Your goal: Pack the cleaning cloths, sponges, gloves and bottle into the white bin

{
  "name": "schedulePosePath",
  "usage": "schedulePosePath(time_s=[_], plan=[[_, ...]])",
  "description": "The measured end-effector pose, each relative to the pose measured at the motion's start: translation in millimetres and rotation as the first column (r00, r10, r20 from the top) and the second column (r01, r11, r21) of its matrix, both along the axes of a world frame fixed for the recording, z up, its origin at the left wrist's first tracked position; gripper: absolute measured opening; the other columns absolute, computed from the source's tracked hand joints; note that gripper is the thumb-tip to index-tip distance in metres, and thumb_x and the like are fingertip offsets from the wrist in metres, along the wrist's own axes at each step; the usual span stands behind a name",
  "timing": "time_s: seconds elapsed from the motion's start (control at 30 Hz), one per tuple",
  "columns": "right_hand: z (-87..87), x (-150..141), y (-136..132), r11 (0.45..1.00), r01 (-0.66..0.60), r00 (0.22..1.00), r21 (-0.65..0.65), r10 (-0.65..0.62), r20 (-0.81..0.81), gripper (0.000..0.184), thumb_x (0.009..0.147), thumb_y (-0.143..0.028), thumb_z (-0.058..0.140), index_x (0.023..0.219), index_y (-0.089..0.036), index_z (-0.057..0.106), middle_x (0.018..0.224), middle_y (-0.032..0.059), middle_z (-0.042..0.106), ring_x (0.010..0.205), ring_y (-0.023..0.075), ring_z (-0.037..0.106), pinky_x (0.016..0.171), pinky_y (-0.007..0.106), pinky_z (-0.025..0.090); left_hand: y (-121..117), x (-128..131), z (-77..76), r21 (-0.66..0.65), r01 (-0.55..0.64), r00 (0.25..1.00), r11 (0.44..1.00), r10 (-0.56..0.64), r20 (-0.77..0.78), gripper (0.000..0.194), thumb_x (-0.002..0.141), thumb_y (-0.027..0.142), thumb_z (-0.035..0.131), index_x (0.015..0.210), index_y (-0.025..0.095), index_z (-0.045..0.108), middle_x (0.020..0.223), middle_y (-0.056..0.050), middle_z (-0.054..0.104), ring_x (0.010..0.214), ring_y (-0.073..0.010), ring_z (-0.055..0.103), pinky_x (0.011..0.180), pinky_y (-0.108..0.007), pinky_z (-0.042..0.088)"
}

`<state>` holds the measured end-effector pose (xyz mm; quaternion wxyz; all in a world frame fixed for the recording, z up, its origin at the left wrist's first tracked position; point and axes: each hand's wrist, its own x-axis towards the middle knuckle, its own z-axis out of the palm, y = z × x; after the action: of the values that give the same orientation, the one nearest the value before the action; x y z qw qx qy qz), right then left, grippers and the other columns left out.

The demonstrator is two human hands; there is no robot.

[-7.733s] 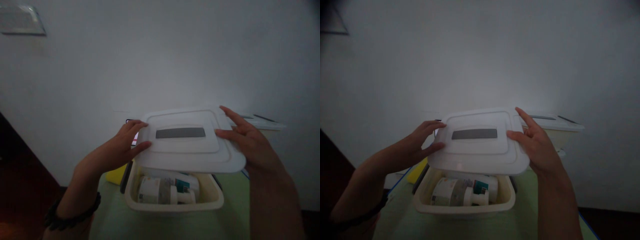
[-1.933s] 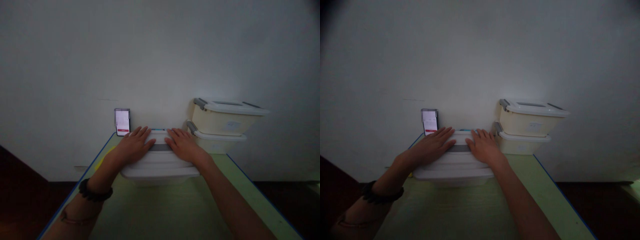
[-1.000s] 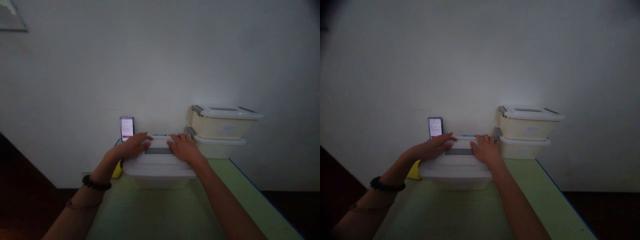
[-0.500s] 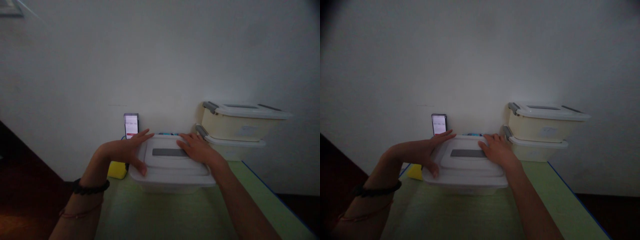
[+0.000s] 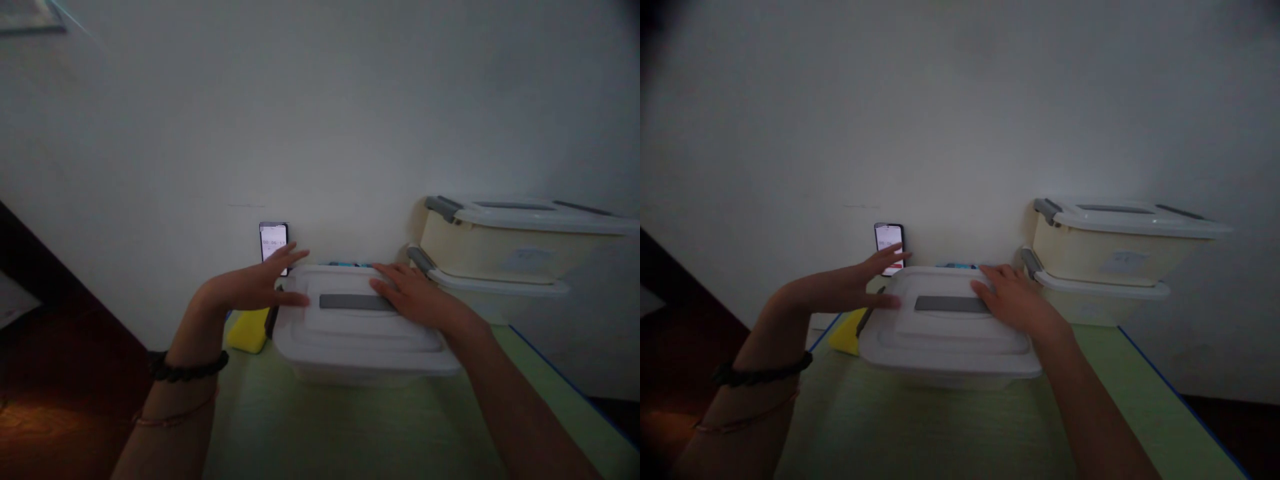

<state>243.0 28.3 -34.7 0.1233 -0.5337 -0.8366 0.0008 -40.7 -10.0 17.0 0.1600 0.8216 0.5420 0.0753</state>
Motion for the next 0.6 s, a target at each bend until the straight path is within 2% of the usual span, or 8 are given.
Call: schedulePosePath(time_s=[0.03,0.1,0.17,0.27,0.33,0.43,0.6], plan=[[0.5,1,0,1.0,-0.014,1.0,-0.02,0.014,-0.003,0.055,0.087,-0.05,0.024,0.129,-0.018,0.041,0.126,0.0125,0.049,0.116,0.0275,0.043,0.096,0.043,0.031,2,-5,-1.3,0.015,-0.054,0.998,0.998,0.054,0.025,0.082,0.074,0.057,0.046,0.139,0.019,0.015,0.147,-0.011,0.013,0.131,-0.0263,0.019,0.103,-0.038,0.025],[2.0,4,1,0.997,-0.036,0.999,-0.062,0.035,-0.014,0.058,0.086,-0.052,0.024,0.13,-0.017,0.039,0.128,0.0127,0.047,0.117,0.0268,0.042,0.098,0.041,0.031,7,-13,-4.7,-0.038,-0.099,0.991,0.994,0.102,0.085,0.071,0.079,0.054,0.04,0.136,0.016,0.023,0.141,-0.013,0.031,0.125,-0.025,0.035,0.1,-0.036,0.03],[4.1,6,1,0.995,-0.054,0.998,-0.084,0.051,-0.031,0.063,0.084,-0.058,0.027,0.132,-0.018,0.037,0.129,0.0123,0.046,0.118,0.0269,0.042,0.099,0.041,0.03,11,-17,-9.1,-0.138,-0.059,0.981,0.989,0.083,0.175,0.063,0.08,0.053,0.04,0.131,0.017,0.034,0.132,-0.011,0.045,0.116,-0.0233,0.046,0.094,-0.034,0.037],[7.6,7,-1,0.989,-0.076,0.996,-0.123,0.07,-0.052,0.073,0.076,-0.064,0.037,0.136,-0.023,0.028,0.132,0.0102,0.042,0.119,0.0281,0.041,0.098,0.042,0.031,17,-16,-16.9,-0.289,0.012,0.929,0.957,0.096,0.357,0.054,0.079,0.05,0.045,0.124,0.019,0.043,0.122,-0.009,0.055,0.106,-0.0217,0.053,0.085,-0.031,0.044],[9.9,8,-4,0.985,-0.093,0.995,-0.148,0.085,-0.061,0.077,0.073,-0.066,0.042,0.137,-0.027,0.025,0.134,0.0086,0.04,0.12,0.0289,0.039,0.098,0.043,0.031,21,-15,-21.7,-0.386,0.045,0.883,0.921,0.144,0.447,0.051,0.078,0.049,0.048,0.12,0.02,0.045,0.112,-0.008,0.06,0.098,-0.0206,0.056,0.076,-0.028,0.048],[12.5,7,-6,0.982,-0.089,0.995,-0.169,0.079,-0.064,0.074,0.072,-0.066,0.043,0.135,-0.029,0.03,0.134,0.0077,0.04,0.12,0.0297,0.039,0.098,0.043,0.031,25,-13,-25.6,-0.462,0.05,0.841,0.886,0.212,0.498,0.049,0.074,0.049,0.054,0.114,0.02,0.048,0.103,-0.007,0.061,0.088,-0.019,0.058,0.061,-0.023,0.049],[12.6,5,-5,0.981,-0.08,0.993,-0.179,0.063,-0.1,0.073,0.071,-0.064,0.047,0.133,-0.029,0.034,0.132,0.0079,0.042,0.118,0.0292,0.041,0.097,0.044,0.033,27,-12,-21.8,-0.496,0.035,0.842,0.868,0.242,0.483,0.05,0.071,0.049,0.058,0.108,0.018,0.047,0.085,-0.005,0.06,0.061,-0.0129,0.056,0.044,-0.02,0.044]])
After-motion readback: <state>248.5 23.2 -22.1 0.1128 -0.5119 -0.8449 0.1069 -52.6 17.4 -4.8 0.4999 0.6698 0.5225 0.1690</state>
